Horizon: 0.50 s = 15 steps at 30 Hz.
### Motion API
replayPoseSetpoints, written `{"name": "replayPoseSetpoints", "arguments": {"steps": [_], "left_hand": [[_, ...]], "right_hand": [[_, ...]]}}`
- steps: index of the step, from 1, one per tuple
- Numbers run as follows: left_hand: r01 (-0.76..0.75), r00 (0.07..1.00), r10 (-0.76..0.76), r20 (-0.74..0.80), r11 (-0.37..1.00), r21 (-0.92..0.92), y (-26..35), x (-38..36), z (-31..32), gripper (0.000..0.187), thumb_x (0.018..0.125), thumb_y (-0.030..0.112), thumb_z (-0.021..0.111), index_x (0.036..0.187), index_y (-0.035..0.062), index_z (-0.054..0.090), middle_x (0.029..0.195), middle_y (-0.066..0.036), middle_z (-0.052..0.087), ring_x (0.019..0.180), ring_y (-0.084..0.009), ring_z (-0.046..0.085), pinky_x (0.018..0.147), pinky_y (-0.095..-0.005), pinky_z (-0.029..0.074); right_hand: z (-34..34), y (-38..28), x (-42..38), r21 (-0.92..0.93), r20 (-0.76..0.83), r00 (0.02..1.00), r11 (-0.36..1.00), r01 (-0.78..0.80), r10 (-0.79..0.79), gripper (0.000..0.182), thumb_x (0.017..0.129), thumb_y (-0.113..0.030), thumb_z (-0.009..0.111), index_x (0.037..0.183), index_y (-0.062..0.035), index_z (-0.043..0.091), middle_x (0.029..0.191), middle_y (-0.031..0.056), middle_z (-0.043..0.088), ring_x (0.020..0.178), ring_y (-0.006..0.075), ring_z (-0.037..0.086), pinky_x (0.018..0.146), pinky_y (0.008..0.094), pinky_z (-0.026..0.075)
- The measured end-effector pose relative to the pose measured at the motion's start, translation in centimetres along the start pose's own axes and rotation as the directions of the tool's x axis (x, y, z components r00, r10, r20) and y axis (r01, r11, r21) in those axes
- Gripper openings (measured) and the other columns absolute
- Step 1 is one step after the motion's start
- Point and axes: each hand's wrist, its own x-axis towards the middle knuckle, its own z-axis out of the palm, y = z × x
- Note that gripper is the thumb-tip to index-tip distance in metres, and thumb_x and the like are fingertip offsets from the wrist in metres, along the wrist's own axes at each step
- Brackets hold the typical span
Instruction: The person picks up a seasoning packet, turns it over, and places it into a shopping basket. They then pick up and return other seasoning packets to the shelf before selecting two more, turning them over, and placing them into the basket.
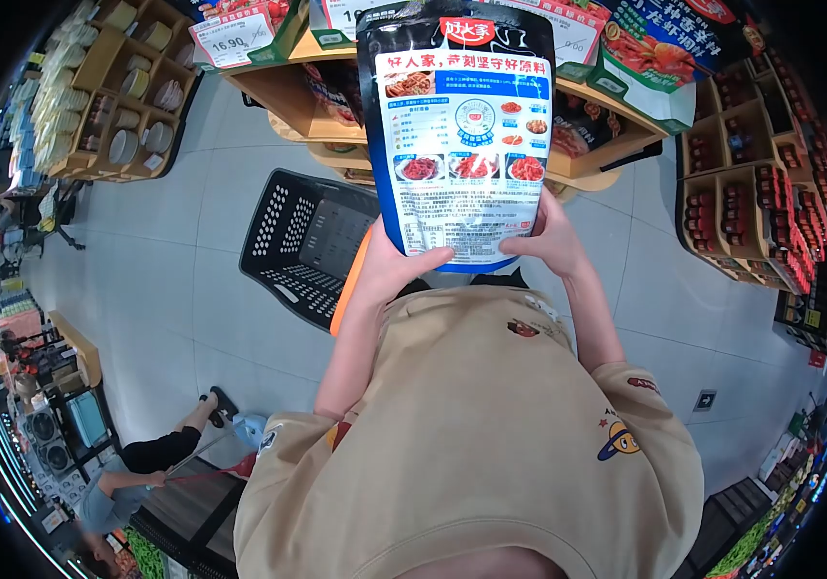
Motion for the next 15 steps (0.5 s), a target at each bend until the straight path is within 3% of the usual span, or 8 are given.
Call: {"name": "replayPoseSetpoints", "arguments": {"steps": [15], "left_hand": [[-0.018,1.000,0.018,-0.003,0.997,-0.081,0.05,0.05,0.51,0.061,0.059,0.005,0.072,0.112,-0.0017,0.041,0.104,-0.010,0.054,0.093,-0.0151,0.054,0.078,-0.0281,0.045]], "right_hand": [[-0.42,0.54,0.00,0.038,-0.002,1.000,0.999,0.031,-0.030,0.065,0.059,0.005,0.070,0.115,-0.0008,0.038,0.106,0.0084,0.053,0.095,0.0151,0.053,0.082,0.0294,0.044]]}}
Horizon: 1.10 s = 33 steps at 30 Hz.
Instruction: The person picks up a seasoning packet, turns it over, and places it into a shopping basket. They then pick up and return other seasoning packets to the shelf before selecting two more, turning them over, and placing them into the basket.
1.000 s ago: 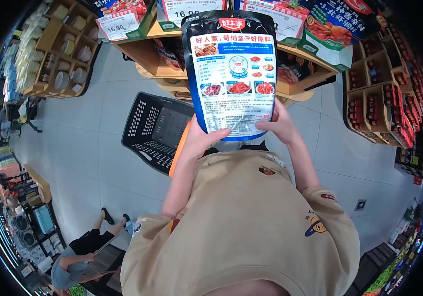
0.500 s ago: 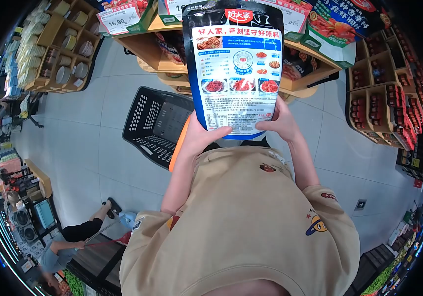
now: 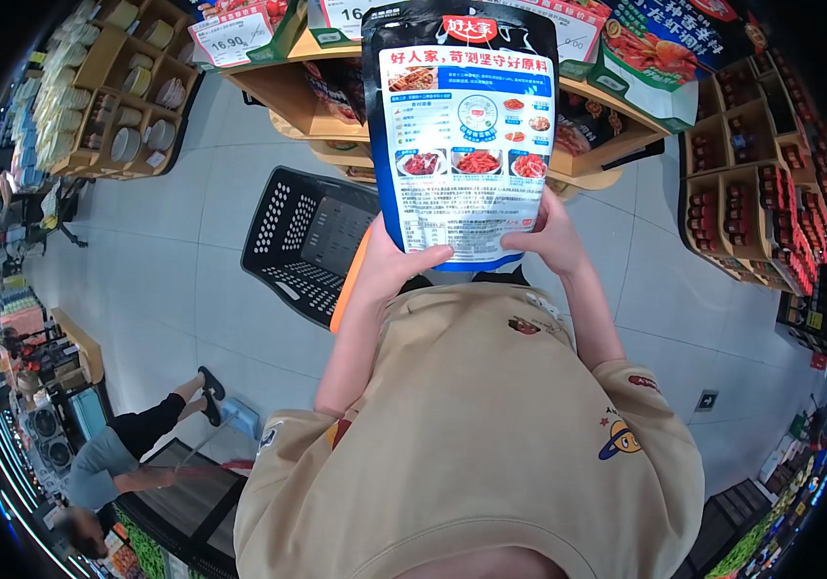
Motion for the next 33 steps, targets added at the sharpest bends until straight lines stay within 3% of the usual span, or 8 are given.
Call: {"name": "replayPoseSetpoints", "arguments": {"steps": [33], "left_hand": [[0.034,0.999,-0.032,-0.043,0.999,0.040,-1.6,0.8,1.6,0.058,0.061,0.002,0.071,0.110,-0.0013,0.040,0.103,-0.011,0.055,0.092,-0.0158,0.055,0.078,-0.0285,0.046]], "right_hand": [[-2.4,0.3,0.1,0.056,0.037,0.999,0.998,-0.031,0.029,0.056,0.061,0.000,0.071,0.110,-0.0006,0.043,0.103,0.0077,0.055,0.092,0.0142,0.054,0.080,0.0286,0.044]]}}
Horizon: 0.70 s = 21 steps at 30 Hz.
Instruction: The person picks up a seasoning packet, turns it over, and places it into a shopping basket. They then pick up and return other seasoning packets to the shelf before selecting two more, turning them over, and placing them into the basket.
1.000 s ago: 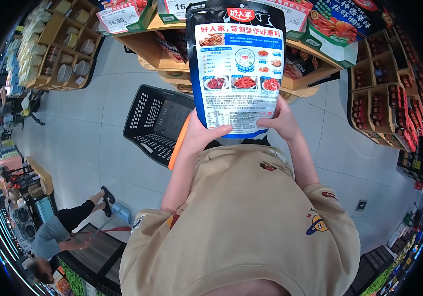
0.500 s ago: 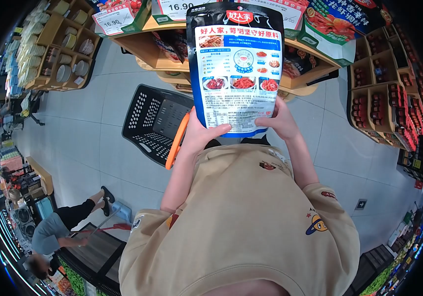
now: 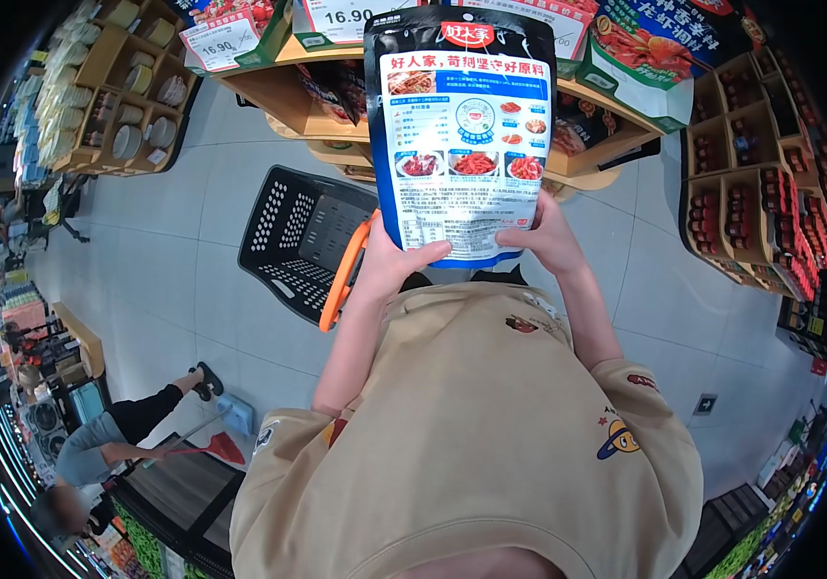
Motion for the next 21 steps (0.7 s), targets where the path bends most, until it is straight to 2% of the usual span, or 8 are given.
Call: {"name": "replayPoseSetpoints", "arguments": {"steps": [12,18,21], "left_hand": [[-0.026,1.000,0.026,-0.007,1.000,-0.002,-0.5,0.3,0.8,0.058,0.062,0.002,0.070,0.111,-0.0013,0.040,0.102,-0.011,0.055,0.090,-0.0158,0.056,0.077,-0.0279,0.046],[-0.024,0.999,0.024,-0.026,1.000,-0.005,-0.9,0.4,1.5,0.058,0.063,0.003,0.070,0.112,-0.0012,0.040,0.106,-0.011,0.054,0.093,-0.0152,0.054,0.079,-0.0284,0.045],[0.024,1.000,-0.024,0.005,0.999,-0.046,-1.1,0.5,1.6,0.056,0.067,0.006,0.067,0.114,-0.0012,0.039,0.108,-0.010,0.052,0.097,-0.0150,0.052,0.083,-0.0292,0.042]], "right_hand": [[-1.1,-0.1,0.2,0.002,0.023,1.000,1.000,0.016,-0.016,0.056,0.061,0.000,0.071,0.110,-0.0008,0.044,0.102,0.0067,0.056,0.091,0.0130,0.054,0.079,0.0272,0.044],[-2.3,-0.2,0.0,-0.020,-0.002,1.000,1.000,0.008,-0.008,0.057,0.060,0.000,0.072,0.110,-0.0008,0.044,0.102,0.0068,0.055,0.091,0.0129,0.054,0.079,0.0270,0.044],[-3.0,-0.7,-0.2,0.019,0.005,0.999,0.999,0.035,-0.035,0.058,0.059,0.000,0.072,0.110,-0.0003,0.044,0.102,0.0070,0.056,0.091,0.0128,0.054,0.079,0.0270,0.044]]}}
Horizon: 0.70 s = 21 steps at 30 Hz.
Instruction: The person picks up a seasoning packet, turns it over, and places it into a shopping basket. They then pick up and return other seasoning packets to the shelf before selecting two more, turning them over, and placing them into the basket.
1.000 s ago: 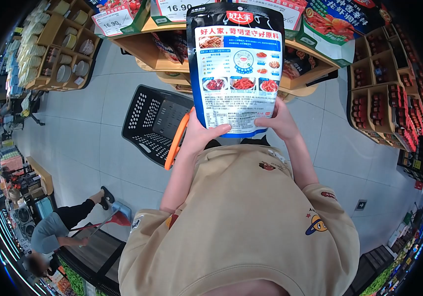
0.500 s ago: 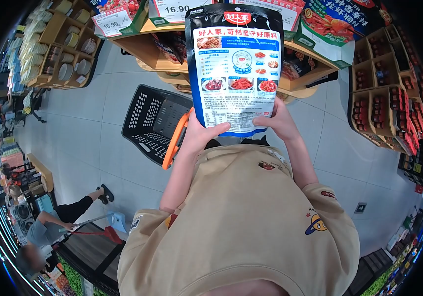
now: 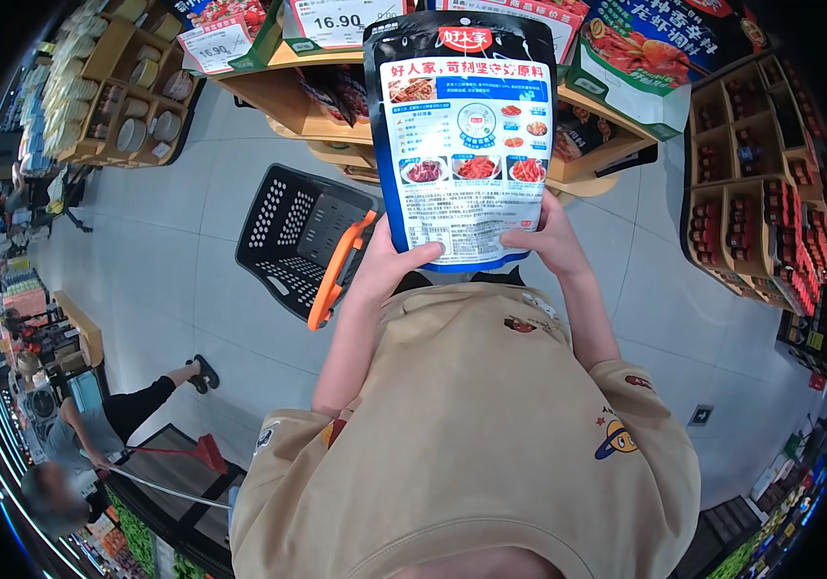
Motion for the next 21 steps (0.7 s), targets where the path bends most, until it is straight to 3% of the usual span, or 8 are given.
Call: {"name": "replayPoseSetpoints", "arguments": {"steps": [3,6,9,11,13,15,17,21], "left_hand": [[-0.090,0.992,0.088,-0.095,0.996,-0.023,0.2,0.7,0.3,0.055,0.075,0.008,0.058,0.123,0.0000,0.031,0.113,-0.009,0.047,0.107,-0.0142,0.044,0.089,-0.0293,0.035],[-0.437,0.817,0.540,-0.203,0.810,0.391,2.0,1.9,0.3,0.073,0.070,0.002,0.062,0.128,0.0014,0.018,0.128,-0.013,0.028,0.118,-0.0241,0.030,0.097,-0.0348,0.025],[-0.368,0.668,0.728,-0.153,0.503,0.782,4.6,1.8,0.3,0.079,0.061,0.009,0.070,0.127,0.0022,0.026,0.130,-0.015,0.029,0.122,-0.0255,0.028,0.099,-0.0353,0.022],[-0.167,0.783,0.611,-0.118,0.388,0.906,6.4,1.0,0.1,0.078,0.056,0.011,0.073,0.123,0.0021,0.034,0.128,-0.014,0.034,0.119,-0.0257,0.032,0.098,-0.0351,0.026],[-0.197,0.773,0.634,-0.025,0.278,0.940,7.4,0.9,0.5,0.071,0.053,0.012,0.074,0.116,0.0015,0.043,0.124,-0.013,0.040,0.114,-0.0259,0.039,0.095,-0.0351,0.030],[-0.037,0.942,0.286,-0.177,0.610,0.792,7.6,0.0,-1.6,0.054,0.054,0.009,0.074,0.102,-0.0008,0.052,0.087,-0.008,0.061,0.077,-0.0134,0.058,0.072,-0.0263,0.045],[0.056,0.992,0.038,-0.122,0.730,0.681,7.6,-0.9,-3.7,0.029,0.061,0.009,0.073,0.083,-0.0014,0.058,0.076,-0.005,0.061,0.065,-0.0068,0.055,0.060,-0.0208,0.044],[-0.097,0.971,0.191,-0.140,0.861,0.500,6.1,-2.5,-7.9,0.019,0.066,0.007,0.069,0.076,0.0002,0.055,0.070,-0.001,0.055,0.062,-0.0064,0.051,0.057,-0.0213,0.042]], "right_hand": [[-1.0,-0.9,-0.2,-0.077,0.060,0.998,0.997,0.006,-0.001,0.058,0.058,-0.001,0.073,0.109,0.0007,0.045,0.101,0.0073,0.056,0.091,0.0128,0.054,0.079,0.0269,0.044],[-1.9,-1.3,-0.6,-0.271,0.085,0.996,0.962,-0.011,0.035,0.055,0.057,-0.008,0.075,0.105,0.0025,0.049,0.099,0.0084,0.057,0.086,0.0132,0.054,0.076,0.0266,0.044],[-3.2,-0.4,-0.5,-0.362,0.237,0.970,0.931,0.041,0.049,0.047,0.058,-0.011,0.074,0.098,0.0038,0.054,0.093,0.0089,0.059,0.081,0.0122,0.055,0.074,0.0258,0.044],[-3.3,-0.8,-0.8,-0.371,0.299,0.950,0.928,0.023,0.096,0.043,0.059,-0.011,0.073,0.094,0.0050,0.055,0.086,0.0071,0.061,0.076,0.0100,0.055,0.070,0.0248,0.044],[-4.0,-1.0,-0.6,-0.488,0.387,0.889,0.872,-0.027,0.244,0.040,0.060,-0.010,0.073,0.095,0.0027,0.056,0.089,0.0072,0.061,0.077,0.0087,0.054,0.071,0.0246,0.043],[-3.9,-1.9,-0.2,-0.519,0.425,0.867,0.855,-0.002,0.261,0.038,0.060,-0.010,0.073,0.092,0.0030,0.057,0.085,0.0069,0.062,0.075,0.0078,0.054,0.068,0.0240,0.043],[-3.7,-2.2,0.2,-0.549,0.463,0.839,0.835,0.019,0.285,0.035,0.060,-0.009,0.073,0.089,0.0034,0.058,0.082,0.0065,0.062,0.072,0.0069,0.054,0.065,0.0234,0.043],[-2.2,-1.1,1.8,-0.534,0.377,0.885,0.845,-0.032,0.272,0.032,0.062,-0.009,0.072,0.089,0.0020,0.058,0.083,0.0053,0.061,0.073,0.0071,0.054,0.064,0.0220,0.043]]}}
